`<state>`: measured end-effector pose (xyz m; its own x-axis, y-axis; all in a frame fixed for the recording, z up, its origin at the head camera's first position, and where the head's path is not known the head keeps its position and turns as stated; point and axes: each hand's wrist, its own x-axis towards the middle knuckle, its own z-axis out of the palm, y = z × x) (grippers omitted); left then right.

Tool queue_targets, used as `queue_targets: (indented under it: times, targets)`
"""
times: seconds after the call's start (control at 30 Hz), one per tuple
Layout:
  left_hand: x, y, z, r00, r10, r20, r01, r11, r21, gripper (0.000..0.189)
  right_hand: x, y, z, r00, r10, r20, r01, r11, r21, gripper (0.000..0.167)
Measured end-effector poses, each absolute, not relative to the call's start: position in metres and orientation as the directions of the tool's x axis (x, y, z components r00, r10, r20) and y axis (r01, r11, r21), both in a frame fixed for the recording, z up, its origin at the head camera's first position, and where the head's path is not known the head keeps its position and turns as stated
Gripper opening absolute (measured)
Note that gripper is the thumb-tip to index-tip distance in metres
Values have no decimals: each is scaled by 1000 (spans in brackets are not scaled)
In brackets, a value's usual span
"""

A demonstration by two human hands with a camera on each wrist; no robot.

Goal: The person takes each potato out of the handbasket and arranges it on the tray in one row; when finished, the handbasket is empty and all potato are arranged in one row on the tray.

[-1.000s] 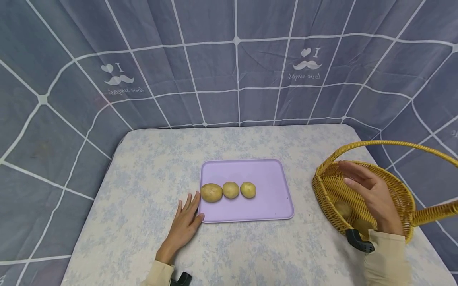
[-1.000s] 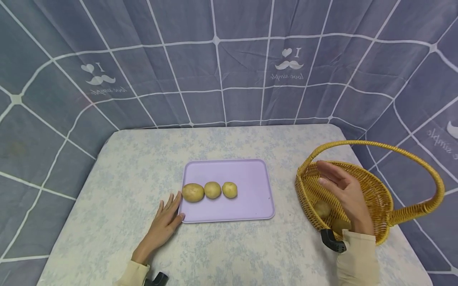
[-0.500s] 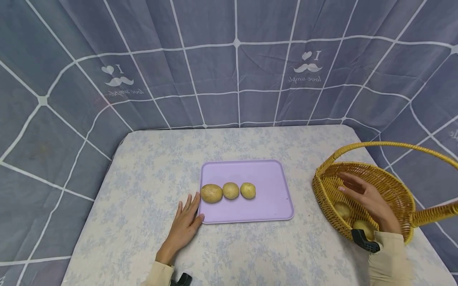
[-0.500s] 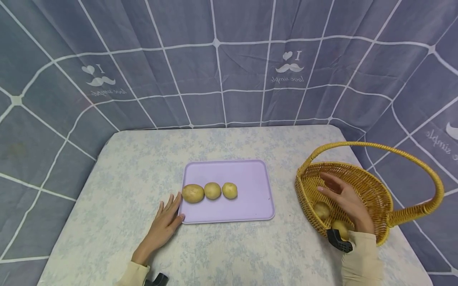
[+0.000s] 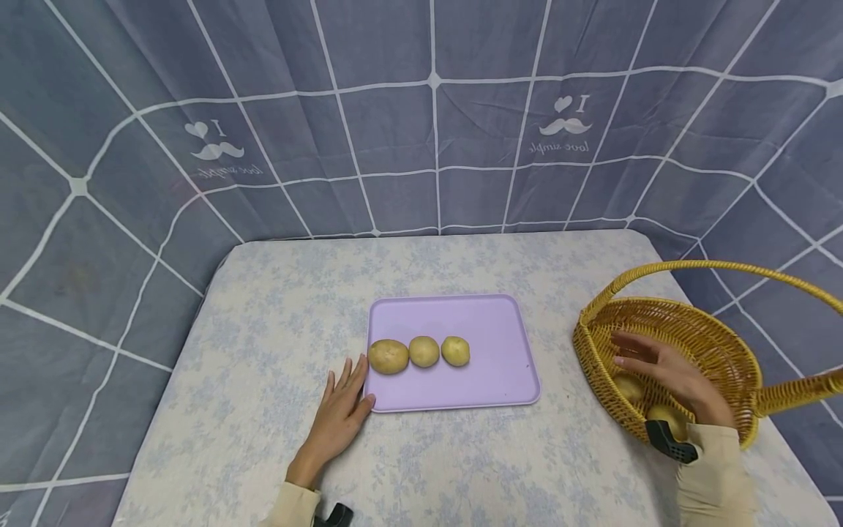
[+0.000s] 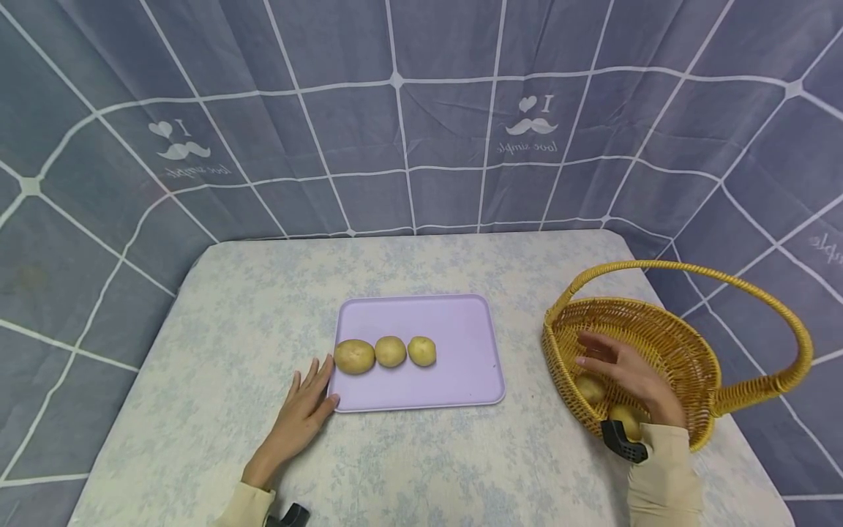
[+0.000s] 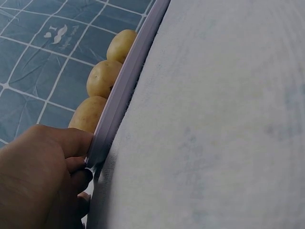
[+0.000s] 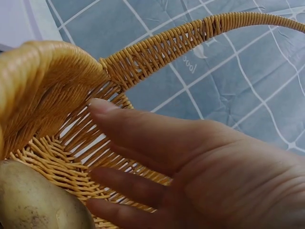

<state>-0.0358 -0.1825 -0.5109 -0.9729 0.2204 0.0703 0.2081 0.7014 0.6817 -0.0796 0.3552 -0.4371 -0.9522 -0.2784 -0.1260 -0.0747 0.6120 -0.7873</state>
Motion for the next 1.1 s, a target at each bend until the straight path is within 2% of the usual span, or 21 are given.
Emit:
queue_targets:
  times: [0.23, 0.47, 0.67, 0.9, 1.1]
  targets:
    - [-35, -182, -510, -974, 216, 66, 201, 700, 685, 62, -77, 357, -440, -912, -369, -182, -56, 550, -833, 48]
    - [-35, -182, -511, -974, 216, 64, 200, 701, 685, 63, -72, 354, -434, -885, -290, -365, 137, 586, -799, 51]
    - [-35, -182, -510, -975, 214, 60, 196, 703, 684, 63, -70, 355, -433, -865, -314, -392, 150, 583, -798, 52]
    - [-35, -182, -509, -975, 213, 59, 195, 707, 680, 63, -72, 357, -434, -835, -422, -354, 51, 580, -813, 47]
    - [-35, -182, -508, -975, 215, 55, 194, 704, 684, 63, -72, 359, -434, -832, -418, -365, 88, 549, -831, 42]
